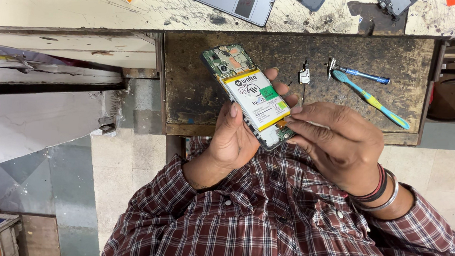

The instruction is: The person presses a phone on the bench, opens it to expose the internal battery, peels the backing from a new battery and presses it into the phone. They then take a new back cover, peel its adhesive liner and align it onto the phone body.

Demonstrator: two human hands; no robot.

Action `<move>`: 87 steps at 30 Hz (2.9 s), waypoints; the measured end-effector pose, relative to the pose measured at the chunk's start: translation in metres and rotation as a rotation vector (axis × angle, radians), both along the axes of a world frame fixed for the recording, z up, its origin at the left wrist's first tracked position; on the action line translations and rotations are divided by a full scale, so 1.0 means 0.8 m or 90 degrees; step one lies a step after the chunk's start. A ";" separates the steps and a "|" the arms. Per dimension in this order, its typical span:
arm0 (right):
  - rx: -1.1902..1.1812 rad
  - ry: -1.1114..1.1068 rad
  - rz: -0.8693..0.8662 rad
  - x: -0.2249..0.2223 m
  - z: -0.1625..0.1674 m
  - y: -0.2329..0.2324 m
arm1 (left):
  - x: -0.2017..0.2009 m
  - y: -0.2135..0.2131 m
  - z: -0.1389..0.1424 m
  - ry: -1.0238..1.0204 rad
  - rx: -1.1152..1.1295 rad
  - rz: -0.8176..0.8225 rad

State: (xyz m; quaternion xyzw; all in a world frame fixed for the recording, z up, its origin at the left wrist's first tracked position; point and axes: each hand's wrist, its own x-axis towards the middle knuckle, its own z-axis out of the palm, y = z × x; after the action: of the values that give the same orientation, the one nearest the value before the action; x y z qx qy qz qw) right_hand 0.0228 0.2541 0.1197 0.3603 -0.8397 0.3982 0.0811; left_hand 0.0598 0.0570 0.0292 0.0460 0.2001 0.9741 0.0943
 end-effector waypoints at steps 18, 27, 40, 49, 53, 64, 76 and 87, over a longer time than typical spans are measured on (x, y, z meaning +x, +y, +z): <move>0.073 0.163 0.016 0.001 0.002 -0.006 | -0.002 0.000 -0.011 0.011 -0.017 0.023; 0.044 0.172 0.005 -0.002 -0.010 -0.007 | -0.004 -0.002 -0.012 0.020 -0.002 -0.003; 0.036 0.198 -0.005 0.001 -0.010 -0.010 | -0.004 -0.010 -0.007 0.050 -0.015 0.006; 0.008 0.174 0.066 0.008 -0.023 -0.015 | 0.020 -0.026 -0.020 0.043 -0.033 0.013; -0.081 0.108 0.062 -0.003 -0.036 -0.007 | 0.028 -0.038 -0.025 0.045 -0.047 0.065; 0.296 0.043 -0.228 -0.050 -0.112 -0.003 | 0.031 -0.040 -0.045 0.000 -0.053 0.120; 0.432 0.011 -0.235 -0.074 -0.148 -0.012 | 0.003 -0.040 -0.078 -0.039 -0.032 0.059; -0.061 -0.526 -0.155 -0.047 -0.109 0.050 | -0.010 -0.040 -0.063 -0.046 -0.042 0.048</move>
State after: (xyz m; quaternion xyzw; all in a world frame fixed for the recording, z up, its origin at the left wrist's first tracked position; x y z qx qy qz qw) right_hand -0.0147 0.2938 0.0322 0.0644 -0.8185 0.5352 -0.1985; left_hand 0.0519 0.0246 -0.0211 -0.0003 0.2303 0.9709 0.0660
